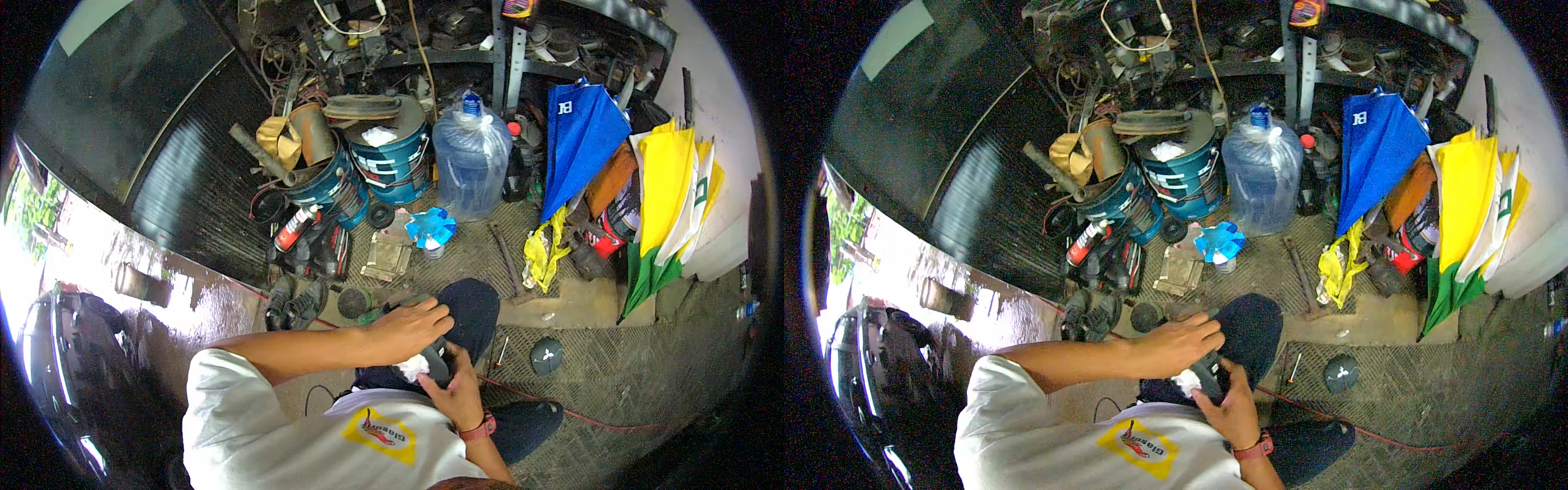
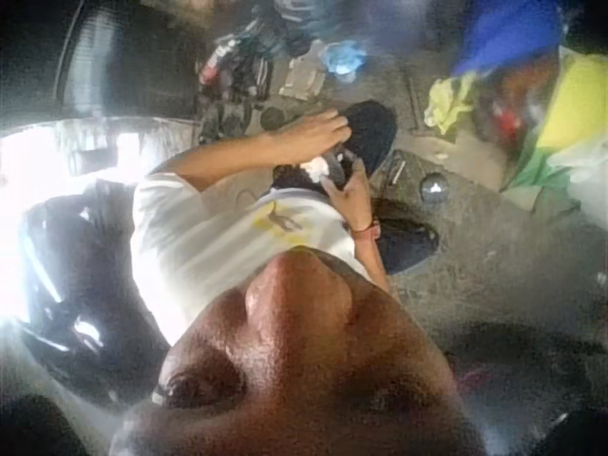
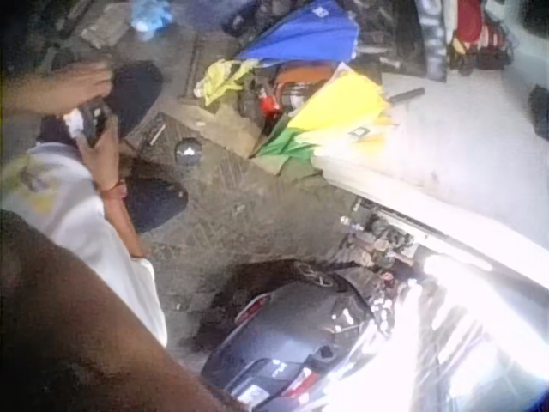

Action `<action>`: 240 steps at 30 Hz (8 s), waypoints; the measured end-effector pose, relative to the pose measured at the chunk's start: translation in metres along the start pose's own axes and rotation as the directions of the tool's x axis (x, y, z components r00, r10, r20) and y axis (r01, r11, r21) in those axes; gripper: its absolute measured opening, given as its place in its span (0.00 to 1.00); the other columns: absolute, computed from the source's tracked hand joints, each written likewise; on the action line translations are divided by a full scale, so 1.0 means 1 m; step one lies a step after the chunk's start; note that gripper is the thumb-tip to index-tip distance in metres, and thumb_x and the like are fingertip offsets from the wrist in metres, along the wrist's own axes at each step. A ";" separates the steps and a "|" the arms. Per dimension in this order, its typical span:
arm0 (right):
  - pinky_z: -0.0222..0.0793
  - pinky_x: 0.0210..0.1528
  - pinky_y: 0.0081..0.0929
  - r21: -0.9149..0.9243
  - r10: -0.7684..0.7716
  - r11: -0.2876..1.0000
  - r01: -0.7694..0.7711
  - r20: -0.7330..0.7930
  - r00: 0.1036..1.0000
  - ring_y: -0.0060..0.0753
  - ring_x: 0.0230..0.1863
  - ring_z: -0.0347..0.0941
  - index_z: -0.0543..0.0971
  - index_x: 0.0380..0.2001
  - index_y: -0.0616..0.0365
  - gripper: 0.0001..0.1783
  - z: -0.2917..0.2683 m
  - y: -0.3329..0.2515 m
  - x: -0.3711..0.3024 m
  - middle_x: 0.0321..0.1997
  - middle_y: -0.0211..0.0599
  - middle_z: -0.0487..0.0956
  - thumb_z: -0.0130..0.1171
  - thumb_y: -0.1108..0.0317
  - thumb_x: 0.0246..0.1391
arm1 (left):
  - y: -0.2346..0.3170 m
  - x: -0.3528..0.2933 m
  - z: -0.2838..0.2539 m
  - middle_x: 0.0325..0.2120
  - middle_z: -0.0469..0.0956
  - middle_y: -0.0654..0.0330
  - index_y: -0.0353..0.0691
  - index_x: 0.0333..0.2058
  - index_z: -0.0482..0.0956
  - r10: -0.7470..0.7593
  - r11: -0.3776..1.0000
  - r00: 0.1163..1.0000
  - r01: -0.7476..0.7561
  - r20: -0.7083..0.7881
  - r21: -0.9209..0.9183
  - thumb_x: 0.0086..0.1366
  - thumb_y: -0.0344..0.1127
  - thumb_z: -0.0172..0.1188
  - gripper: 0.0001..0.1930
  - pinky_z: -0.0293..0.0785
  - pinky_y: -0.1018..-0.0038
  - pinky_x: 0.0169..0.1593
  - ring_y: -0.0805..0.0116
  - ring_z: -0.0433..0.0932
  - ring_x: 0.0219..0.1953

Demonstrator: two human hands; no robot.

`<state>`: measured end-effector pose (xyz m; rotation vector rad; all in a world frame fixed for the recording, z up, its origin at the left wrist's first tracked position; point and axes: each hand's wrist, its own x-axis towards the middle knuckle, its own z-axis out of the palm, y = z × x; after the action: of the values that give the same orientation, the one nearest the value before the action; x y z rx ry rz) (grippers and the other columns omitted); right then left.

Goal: The person uses a screwdriver and a hammer to disassemble a speaker housing while seated in a workshop environment.

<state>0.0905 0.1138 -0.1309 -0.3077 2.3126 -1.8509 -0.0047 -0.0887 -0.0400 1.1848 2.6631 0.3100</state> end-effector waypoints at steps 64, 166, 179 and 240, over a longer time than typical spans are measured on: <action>0.75 0.69 0.47 -0.205 -0.180 0.941 0.268 0.367 0.912 0.53 0.68 0.76 0.69 0.75 0.59 0.55 0.030 -0.632 0.046 0.69 0.50 0.77 0.85 0.53 0.48 | 0.131 -0.379 -0.472 0.53 0.84 0.60 0.45 0.52 0.80 -0.614 0.748 0.484 0.609 -0.623 -0.264 0.42 0.26 0.74 0.33 0.85 0.59 0.51 0.50 0.81 0.54; 0.79 0.58 0.54 -0.670 -0.326 0.628 0.396 0.236 0.916 0.65 0.44 0.82 0.84 0.52 0.60 0.21 0.393 -0.095 0.593 0.44 0.56 0.85 0.70 0.63 0.58 | -0.074 -0.407 -0.176 0.47 0.84 0.52 0.42 0.46 0.77 -0.996 -0.049 -0.081 0.844 -0.037 -0.534 0.51 0.46 0.81 0.29 0.79 0.49 0.56 0.44 0.82 0.49; 0.82 0.55 0.51 -0.316 0.270 0.093 0.944 0.921 0.281 0.59 0.41 0.86 0.89 0.48 0.54 0.14 0.462 0.020 0.649 0.41 0.52 0.89 0.68 0.62 0.62 | -0.063 -0.439 -0.178 0.48 0.84 0.49 0.41 0.48 0.78 -0.995 0.011 -0.036 0.884 -0.092 -0.468 0.50 0.41 0.80 0.28 0.81 0.49 0.56 0.41 0.82 0.50; 0.57 0.22 0.13 0.464 0.871 0.255 -0.848 0.271 0.410 0.15 0.26 0.76 0.79 0.68 0.55 0.32 0.157 -0.299 0.185 0.50 0.47 0.91 0.63 0.42 0.75 | -0.131 -0.357 -0.220 0.50 0.87 0.54 0.43 0.45 0.82 -0.683 0.725 0.556 0.596 -0.473 -0.346 0.49 0.34 0.74 0.22 0.81 0.54 0.55 0.47 0.85 0.51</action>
<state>-0.0307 -0.1456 0.1265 0.9394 1.2505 -1.6699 0.0767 -0.4652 0.1716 -0.0487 3.2626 0.8140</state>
